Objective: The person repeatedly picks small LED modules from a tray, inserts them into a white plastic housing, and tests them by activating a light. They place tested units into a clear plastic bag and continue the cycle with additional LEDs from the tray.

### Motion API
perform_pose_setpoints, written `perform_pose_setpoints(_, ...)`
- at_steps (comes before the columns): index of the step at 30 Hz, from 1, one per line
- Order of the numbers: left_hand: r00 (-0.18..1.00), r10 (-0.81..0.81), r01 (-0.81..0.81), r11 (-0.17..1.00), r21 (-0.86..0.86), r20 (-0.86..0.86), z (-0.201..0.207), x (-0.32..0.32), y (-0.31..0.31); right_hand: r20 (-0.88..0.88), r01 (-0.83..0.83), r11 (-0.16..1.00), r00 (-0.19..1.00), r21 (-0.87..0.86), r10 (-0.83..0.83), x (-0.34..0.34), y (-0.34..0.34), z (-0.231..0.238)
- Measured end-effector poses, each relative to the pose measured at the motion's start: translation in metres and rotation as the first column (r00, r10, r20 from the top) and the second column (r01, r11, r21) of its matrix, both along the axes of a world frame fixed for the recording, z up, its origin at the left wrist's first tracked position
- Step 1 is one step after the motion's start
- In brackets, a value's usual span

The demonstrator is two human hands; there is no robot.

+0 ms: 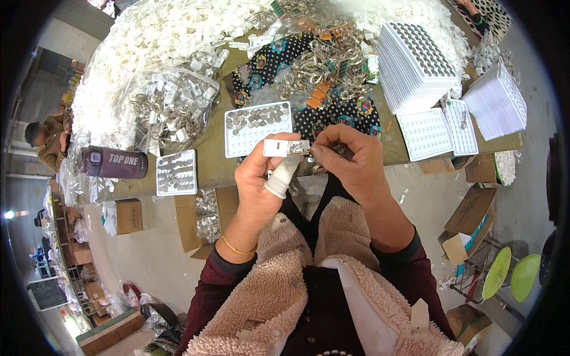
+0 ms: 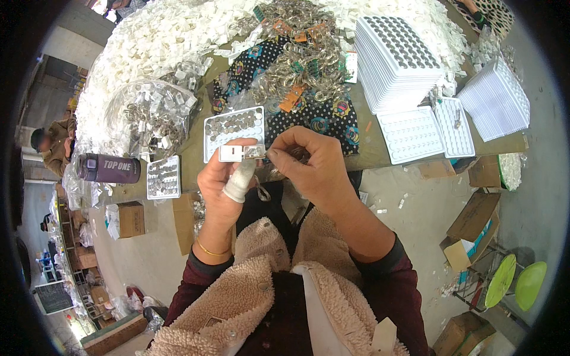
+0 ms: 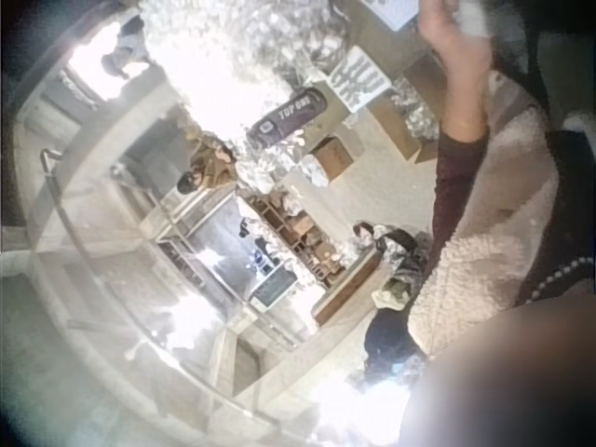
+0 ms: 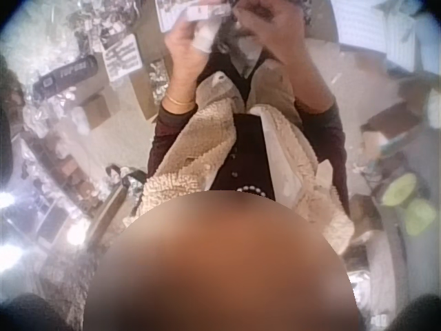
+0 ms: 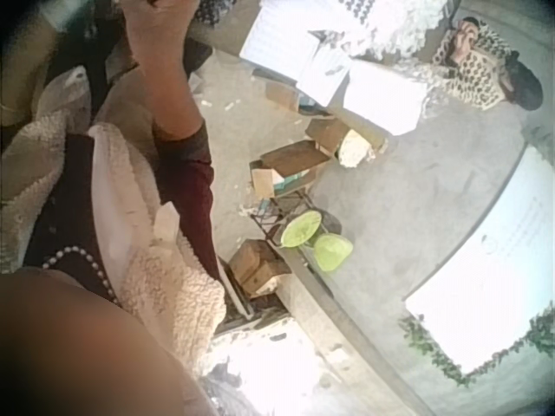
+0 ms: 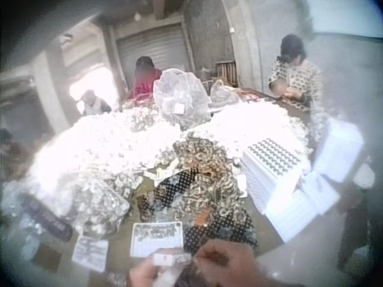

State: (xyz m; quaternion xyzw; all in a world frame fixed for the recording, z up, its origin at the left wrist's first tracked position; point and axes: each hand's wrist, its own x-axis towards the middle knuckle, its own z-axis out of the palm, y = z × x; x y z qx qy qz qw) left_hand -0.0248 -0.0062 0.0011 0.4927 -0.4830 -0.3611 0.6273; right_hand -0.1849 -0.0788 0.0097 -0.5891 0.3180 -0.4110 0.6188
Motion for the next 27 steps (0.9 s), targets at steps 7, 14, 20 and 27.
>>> perform_pose_setpoints(7, 0.844, -0.235, 0.271, 0.963, 0.005, -0.482, 0.001, 0.01, 0.002, 0.23, -0.226, 0.943, 0.958, 0.245, 0.169, 0.0, -0.004, -0.008)
perform_pose_setpoints(14, 0.958, -0.154, 0.185, 0.976, 0.114, -0.241, 0.004, 0.013, 0.003, 0.101, -0.039, 0.999, 0.994, 0.016, 0.037, 0.001, 0.001, -0.004)
perform_pose_setpoints(20, 0.941, 0.026, -0.003, 0.998, -0.068, 0.337, 0.0, 0.014, -0.003, -0.109, 0.009, 0.954, 0.993, -0.301, -0.044, 0.005, 0.004, -0.001)
perform_pose_setpoints(27, 0.985, -0.036, 0.053, 0.994, 0.097, -0.169, 0.007, 0.009, 0.001, -0.06, 0.149, 0.713, 0.964, -0.685, -0.26, 0.016, -0.001, -0.012)
